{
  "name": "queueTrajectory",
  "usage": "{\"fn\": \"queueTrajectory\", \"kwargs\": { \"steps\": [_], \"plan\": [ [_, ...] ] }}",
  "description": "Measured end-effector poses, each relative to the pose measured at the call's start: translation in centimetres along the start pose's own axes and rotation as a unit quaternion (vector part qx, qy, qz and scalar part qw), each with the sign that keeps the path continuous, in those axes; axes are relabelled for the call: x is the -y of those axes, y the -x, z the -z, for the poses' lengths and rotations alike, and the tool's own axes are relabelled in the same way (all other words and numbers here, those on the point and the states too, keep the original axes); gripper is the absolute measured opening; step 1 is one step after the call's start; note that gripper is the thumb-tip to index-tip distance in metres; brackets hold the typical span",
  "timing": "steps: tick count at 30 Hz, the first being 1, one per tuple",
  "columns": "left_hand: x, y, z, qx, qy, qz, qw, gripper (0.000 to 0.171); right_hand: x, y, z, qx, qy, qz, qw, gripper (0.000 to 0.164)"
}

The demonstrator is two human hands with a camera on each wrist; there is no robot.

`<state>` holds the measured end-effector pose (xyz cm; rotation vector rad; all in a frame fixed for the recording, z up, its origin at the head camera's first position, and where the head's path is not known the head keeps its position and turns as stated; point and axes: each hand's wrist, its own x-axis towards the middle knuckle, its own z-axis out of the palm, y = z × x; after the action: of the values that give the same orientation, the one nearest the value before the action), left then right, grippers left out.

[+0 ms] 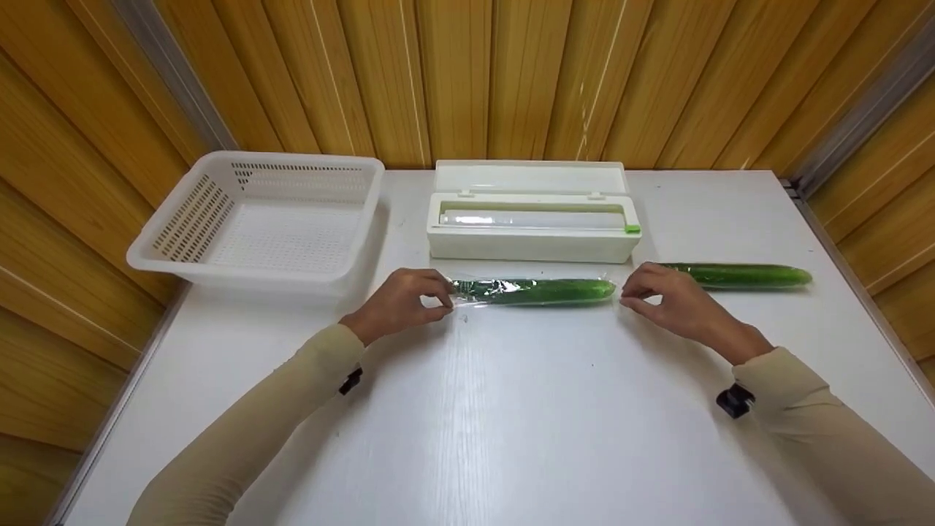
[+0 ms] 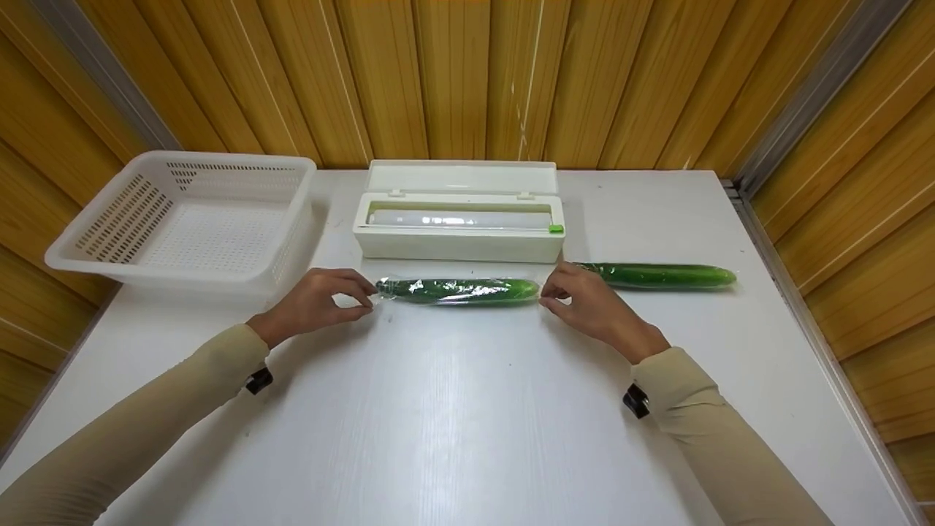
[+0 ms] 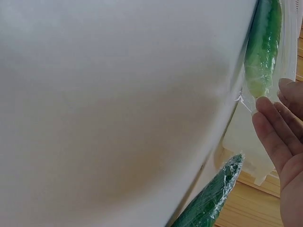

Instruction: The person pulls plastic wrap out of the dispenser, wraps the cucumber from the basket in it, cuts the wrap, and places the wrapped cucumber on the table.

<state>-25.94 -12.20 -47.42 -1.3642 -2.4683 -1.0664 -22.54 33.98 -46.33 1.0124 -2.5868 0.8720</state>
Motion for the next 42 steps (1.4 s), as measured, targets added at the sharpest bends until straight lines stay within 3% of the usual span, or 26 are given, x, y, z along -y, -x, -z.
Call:
{"fn": "queueTrajectory", "kwargs": {
  "steps": [8, 13, 16, 20, 24, 27, 30, 34, 38, 42],
  "plan": [
    [-0.1, 0.1, -0.5, 0.048, -0.061, 0.001, 0.997, 0.008, 0.4, 0.1, -1.1, 0.028, 0.048, -0.019, 0.998, 0.01],
    [0.0, -0.2, -0.9, 0.047, -0.077, -0.013, 0.9958, 0.011, 0.7, -0.1, -1.8, 0.034, 0.067, -0.045, 0.996, 0.01],
    [0.1, -0.6, -1.3, 0.041, -0.083, 0.001, 0.9957, 0.008, 0.8, -0.3, -2.1, 0.03, 0.061, -0.078, 0.995, 0.008],
    [0.2, -1.1, -1.9, 0.026, -0.097, 0.039, 0.9942, 0.004, 0.7, -0.7, -2.6, 0.023, 0.053, -0.126, 0.99, 0.002],
    [0.4, -1.7, -2.3, -0.008, -0.066, 0.122, 0.9903, 0.004, 0.5, -1.2, -2.7, 0.02, 0.03, -0.183, 0.982, 0.009],
    [0.6, -2.2, -2.5, -0.034, -0.015, 0.195, 0.9802, 0.017, 0.2, -1.7, -2.7, 0.022, -0.003, -0.228, 0.974, 0.018],
    [0.8, -2.6, -2.7, -0.045, 0.012, 0.242, 0.9693, 0.033, -0.1, -2.1, -2.7, 0.03, -0.032, -0.251, 0.967, 0.035],
    [0.9, -3.0, -2.8, -0.04, -0.006, 0.264, 0.9636, 0.034, -0.6, -2.5, -2.7, 0.047, -0.051, -0.255, 0.964, 0.054],
    [1.0, -3.0, -2.8, -0.044, -0.024, 0.27, 0.9615, 0.021, -1.0, -2.4, -2.6, 0.058, -0.048, -0.252, 0.965, 0.044],
    [1.3, -2.8, -2.9, -0.06, 0.014, 0.278, 0.9585, 0.023, -1.2, -2.0, -2.6, 0.042, -0.045, -0.244, 0.968, 0.033]
  ]
}}
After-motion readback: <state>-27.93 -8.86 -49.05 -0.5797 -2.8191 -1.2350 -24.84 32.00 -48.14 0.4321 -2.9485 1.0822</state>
